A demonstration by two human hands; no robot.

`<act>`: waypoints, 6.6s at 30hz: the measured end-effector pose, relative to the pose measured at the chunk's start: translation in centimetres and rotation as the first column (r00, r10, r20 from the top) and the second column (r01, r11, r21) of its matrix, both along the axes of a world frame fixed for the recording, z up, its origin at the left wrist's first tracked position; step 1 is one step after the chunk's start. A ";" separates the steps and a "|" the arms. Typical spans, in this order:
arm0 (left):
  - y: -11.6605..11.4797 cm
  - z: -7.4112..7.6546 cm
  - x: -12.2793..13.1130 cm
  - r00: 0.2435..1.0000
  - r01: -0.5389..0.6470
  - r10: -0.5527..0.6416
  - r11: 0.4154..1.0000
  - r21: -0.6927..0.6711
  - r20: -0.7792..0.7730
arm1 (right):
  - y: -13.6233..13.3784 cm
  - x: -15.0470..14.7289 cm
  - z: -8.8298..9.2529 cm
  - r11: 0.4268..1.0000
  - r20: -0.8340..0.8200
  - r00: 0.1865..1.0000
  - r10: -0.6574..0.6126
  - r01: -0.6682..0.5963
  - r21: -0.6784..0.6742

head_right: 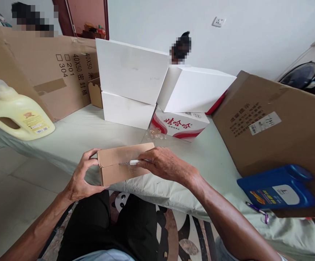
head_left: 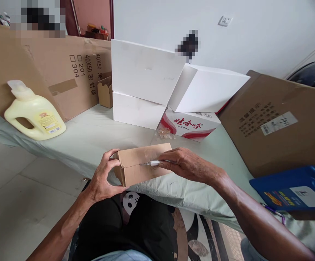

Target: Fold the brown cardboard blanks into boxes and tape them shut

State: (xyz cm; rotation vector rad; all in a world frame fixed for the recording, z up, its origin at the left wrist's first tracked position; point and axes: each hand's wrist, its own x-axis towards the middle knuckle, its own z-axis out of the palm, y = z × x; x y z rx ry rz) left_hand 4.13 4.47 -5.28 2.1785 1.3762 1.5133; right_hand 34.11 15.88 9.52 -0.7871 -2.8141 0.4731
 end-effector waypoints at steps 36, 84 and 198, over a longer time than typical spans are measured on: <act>0.0 0.5 0.3 0.994 -0.016 0.023 0.997 0.070 -0.106 | -2.2 -0.6 0.0 0.986 0.110 0.990 -0.088 0.071 0.149; -0.3 0.7 -1.9 0.994 -0.009 0.005 0.999 -0.036 -0.112 | -0.3 12.5 -14.0 0.773 -0.274 0.723 -0.634 0.604 -0.194; 3.9 6.5 -4.5 0.965 0.053 -0.181 0.841 -0.539 -0.187 | -0.5 2.2 -5.2 0.953 -0.236 0.955 0.181 -0.111 0.283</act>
